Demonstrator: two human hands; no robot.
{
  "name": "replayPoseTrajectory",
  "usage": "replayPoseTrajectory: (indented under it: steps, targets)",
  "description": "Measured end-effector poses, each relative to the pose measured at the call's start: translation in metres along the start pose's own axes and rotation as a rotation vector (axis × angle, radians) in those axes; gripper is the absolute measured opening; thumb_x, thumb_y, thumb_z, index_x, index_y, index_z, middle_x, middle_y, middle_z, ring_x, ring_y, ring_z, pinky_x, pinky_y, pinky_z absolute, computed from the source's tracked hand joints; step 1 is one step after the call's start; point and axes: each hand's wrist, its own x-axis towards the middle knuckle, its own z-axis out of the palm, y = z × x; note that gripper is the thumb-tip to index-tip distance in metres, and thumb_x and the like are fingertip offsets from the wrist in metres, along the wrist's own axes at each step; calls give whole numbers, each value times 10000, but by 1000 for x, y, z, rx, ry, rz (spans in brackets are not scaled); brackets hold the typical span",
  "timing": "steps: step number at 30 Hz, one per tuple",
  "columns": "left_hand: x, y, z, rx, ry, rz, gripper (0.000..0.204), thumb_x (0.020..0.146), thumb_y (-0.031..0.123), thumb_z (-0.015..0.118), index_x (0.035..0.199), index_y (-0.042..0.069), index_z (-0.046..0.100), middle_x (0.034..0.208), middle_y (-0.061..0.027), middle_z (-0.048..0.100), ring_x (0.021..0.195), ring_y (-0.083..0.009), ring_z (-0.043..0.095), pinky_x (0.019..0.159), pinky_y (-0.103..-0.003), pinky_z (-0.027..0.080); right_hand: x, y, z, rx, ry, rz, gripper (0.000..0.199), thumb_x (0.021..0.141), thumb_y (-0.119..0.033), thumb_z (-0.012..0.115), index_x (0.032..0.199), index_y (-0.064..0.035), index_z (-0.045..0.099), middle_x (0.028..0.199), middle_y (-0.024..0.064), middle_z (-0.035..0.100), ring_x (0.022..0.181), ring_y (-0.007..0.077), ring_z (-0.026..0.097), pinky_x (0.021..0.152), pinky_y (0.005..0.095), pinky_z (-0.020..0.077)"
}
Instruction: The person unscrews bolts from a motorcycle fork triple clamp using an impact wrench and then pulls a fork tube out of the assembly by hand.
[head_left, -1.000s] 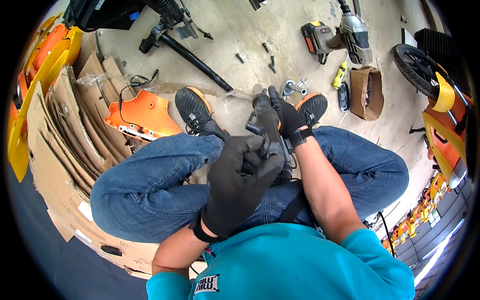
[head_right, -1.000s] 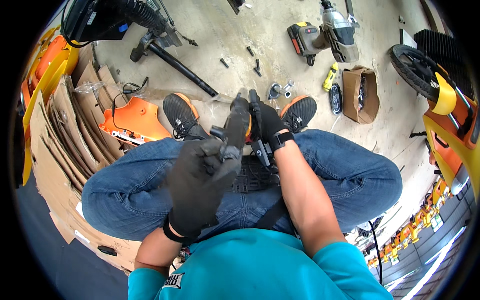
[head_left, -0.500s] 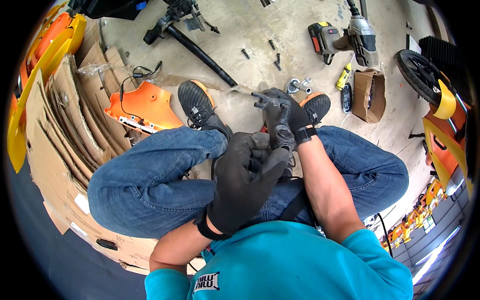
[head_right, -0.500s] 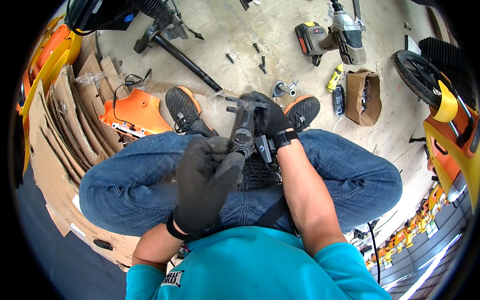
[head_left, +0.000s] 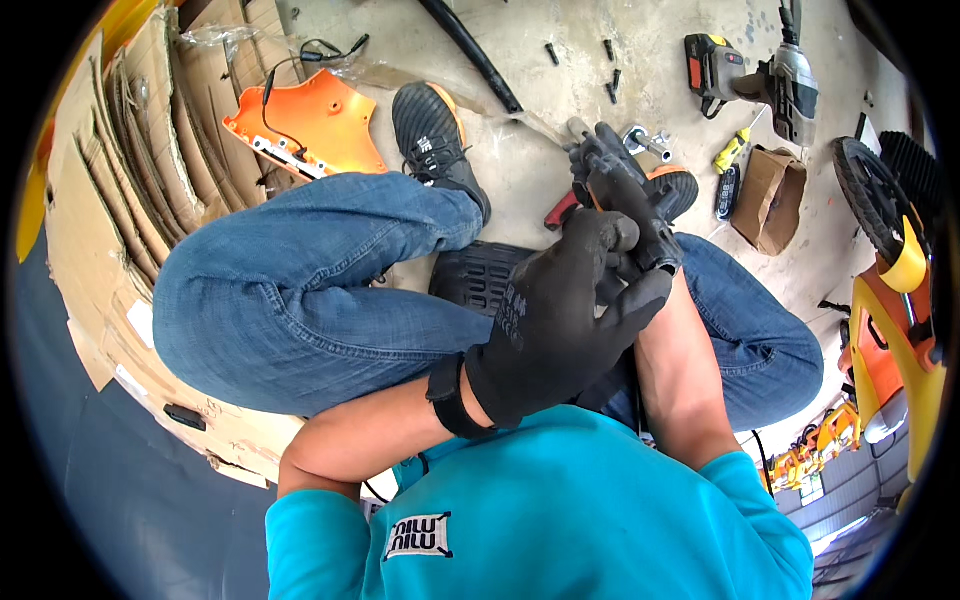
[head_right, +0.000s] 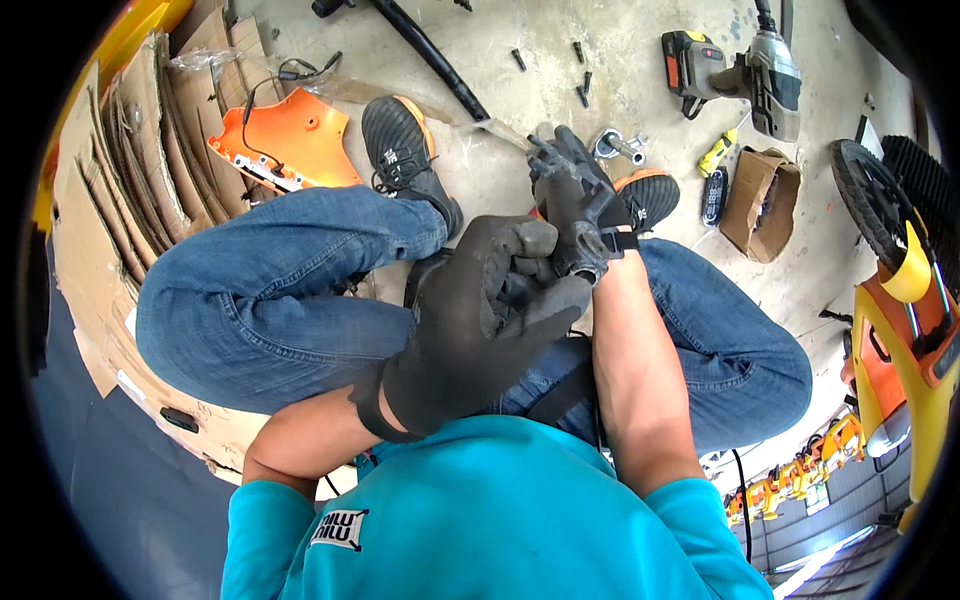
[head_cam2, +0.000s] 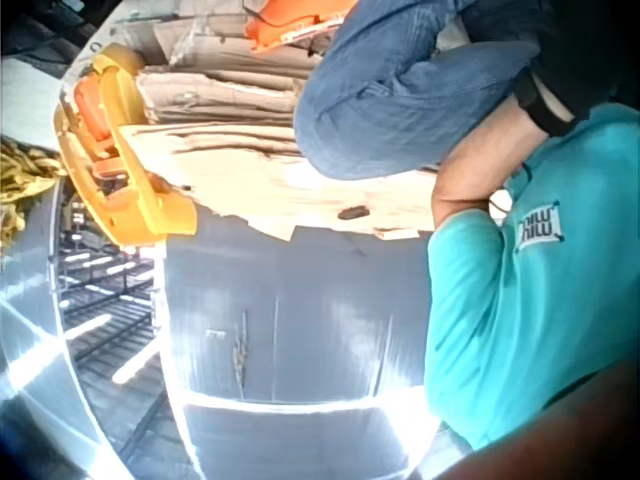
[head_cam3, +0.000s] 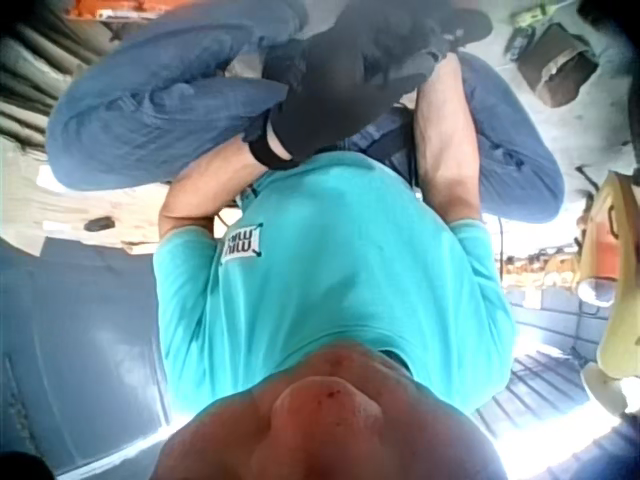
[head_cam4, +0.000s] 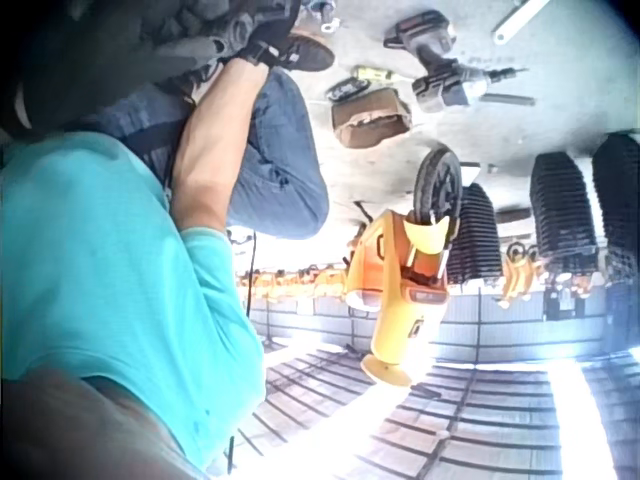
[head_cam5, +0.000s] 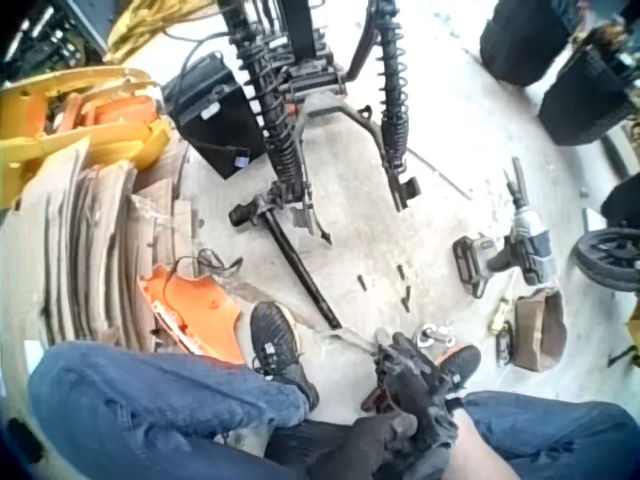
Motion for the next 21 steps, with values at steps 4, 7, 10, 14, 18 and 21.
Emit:
replayPoseTrajectory:
  steps: [4, 7, 10, 14, 18, 21]
  targets:
    - [3, 2, -5, 186, 4, 143, 441, 841, 16, 738, 1220, -57, 526, 1004, -153, 638, 737, -116, 656, 608, -250, 524, -4, 2, -7, -1, -106, -77, 560, 1003, -126, 508, 1507, -28, 285, 1394, 140, 525, 1220, 239, 541, 1050, 333, 430]
    - [1, 13, -9, 143, -56, -13, 505, 871, 38, 698, 1312, -51, 468, 1000, -175, 661, 755, -165, 674, 651, -291, 542, 16, 14, -34, -156, -201, -182, 478, 1002, -200, 511, 1433, -30, 395, 1316, 137, 597, 1177, 241, 582, 1049, 350, 439]
    - [-11, 9, -19, 57, -151, -179, 577, 886, -6, 636, 1395, -47, 369, 1002, -171, 657, 795, -150, 657, 685, -275, 537, 20, 10, -10, 461, -120, 248, 481, 1045, -420, 436, 1279, -12, 538, 1213, 151, 637, 1052, 275, 639, 976, 390, 504]
    - [-12, 25, -30, -42, -266, -406, 563, 901, -51, 556, 1416, -21, 328, 1071, -165, 624, 892, -175, 650, 787, -298, 544, 38, 30, -10, 553, -91, 248, 336, 1021, -339, 541, 1069, -18, 630, 972, 136, 671, 874, 267, 666, 877, 399, 566]
    - [-26, 26, -49, 0, -306, -527, 524, 904, -2, 594, 1380, -19, 377, 1049, -143, 622, 880, -166, 638, 806, -311, 529, 23, 4, 14, 420, 77, 173, 280, 965, -308, 645, 1002, -31, 647, 848, 53, 663, 702, 151, 635, 638, 275, 529]
    - [-38, 13, -66, 187, -315, -529, 505, 901, 63, 639, 1350, -22, 425, 1072, -128, 616, 915, -160, 620, 824, -306, 509, 17, -34, 27, 331, 47, -5, 247, 949, -281, 665, 1048, -60, 617, 920, 86, 687, 768, 158, 651, 666, 300, 540]
